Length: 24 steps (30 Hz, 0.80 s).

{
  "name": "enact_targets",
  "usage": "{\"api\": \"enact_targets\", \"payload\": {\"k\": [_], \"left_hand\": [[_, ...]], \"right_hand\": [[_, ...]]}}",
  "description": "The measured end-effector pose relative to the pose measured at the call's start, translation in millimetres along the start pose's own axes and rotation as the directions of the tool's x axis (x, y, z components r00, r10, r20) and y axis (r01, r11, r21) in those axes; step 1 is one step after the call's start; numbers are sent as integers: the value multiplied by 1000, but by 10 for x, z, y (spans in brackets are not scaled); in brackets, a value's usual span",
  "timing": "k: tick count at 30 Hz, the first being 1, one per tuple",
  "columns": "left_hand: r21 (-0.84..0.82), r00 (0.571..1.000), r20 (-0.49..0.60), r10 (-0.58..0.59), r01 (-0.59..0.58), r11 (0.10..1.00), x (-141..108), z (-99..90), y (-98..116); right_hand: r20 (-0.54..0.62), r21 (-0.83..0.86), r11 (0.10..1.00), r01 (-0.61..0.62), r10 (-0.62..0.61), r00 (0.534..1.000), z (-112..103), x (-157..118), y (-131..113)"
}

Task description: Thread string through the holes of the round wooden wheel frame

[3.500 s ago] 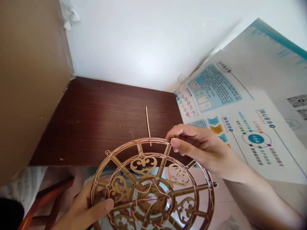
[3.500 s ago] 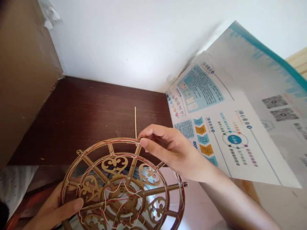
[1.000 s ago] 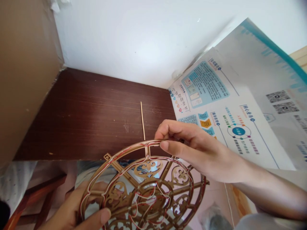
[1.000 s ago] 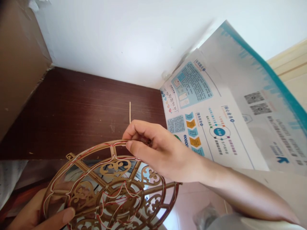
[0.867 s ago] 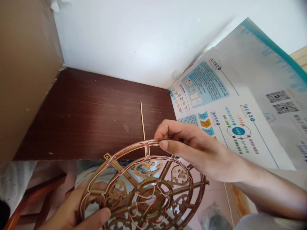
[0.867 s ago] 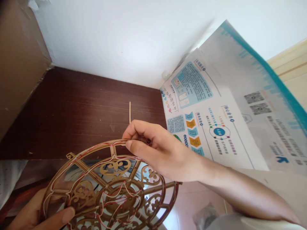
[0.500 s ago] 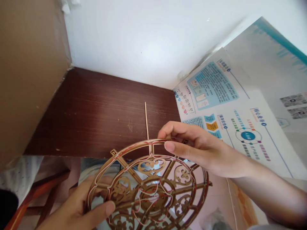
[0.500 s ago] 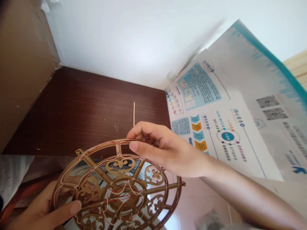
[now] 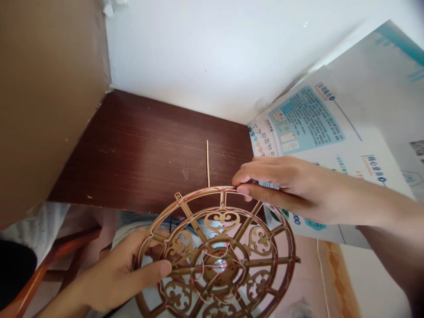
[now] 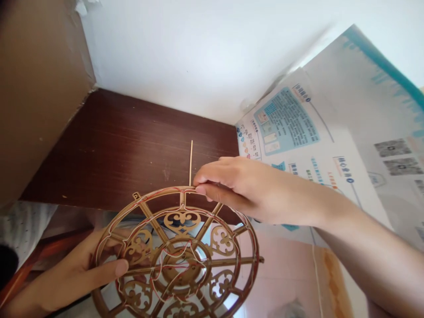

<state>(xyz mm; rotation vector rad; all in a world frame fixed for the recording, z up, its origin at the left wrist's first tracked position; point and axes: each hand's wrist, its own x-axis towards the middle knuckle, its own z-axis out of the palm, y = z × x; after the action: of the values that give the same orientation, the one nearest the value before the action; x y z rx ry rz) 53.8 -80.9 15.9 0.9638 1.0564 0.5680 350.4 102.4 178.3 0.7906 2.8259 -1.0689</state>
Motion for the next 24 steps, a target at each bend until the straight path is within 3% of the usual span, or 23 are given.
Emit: {"api": "enact_targets", "payload": {"k": [8, 13, 17, 24], "left_hand": [[-36, 998, 67, 19, -16, 999, 45, 22, 87], [-86, 997, 78, 3, 4, 996, 60, 26, 178], [-43, 997, 74, 10, -6, 999, 68, 41, 226], [-31, 996, 88, 20, -18, 999, 73, 44, 227]], "right_hand": [[-28, -57, 997, -59, 58, 998, 144, -113, 61], [48, 120, 985, -127, 122, 991, 77, 16, 39], [-110, 180, 983, -33, 54, 993, 88, 181, -51], [-54, 274, 957, 94, -83, 995, 229, 367, -116]]}}
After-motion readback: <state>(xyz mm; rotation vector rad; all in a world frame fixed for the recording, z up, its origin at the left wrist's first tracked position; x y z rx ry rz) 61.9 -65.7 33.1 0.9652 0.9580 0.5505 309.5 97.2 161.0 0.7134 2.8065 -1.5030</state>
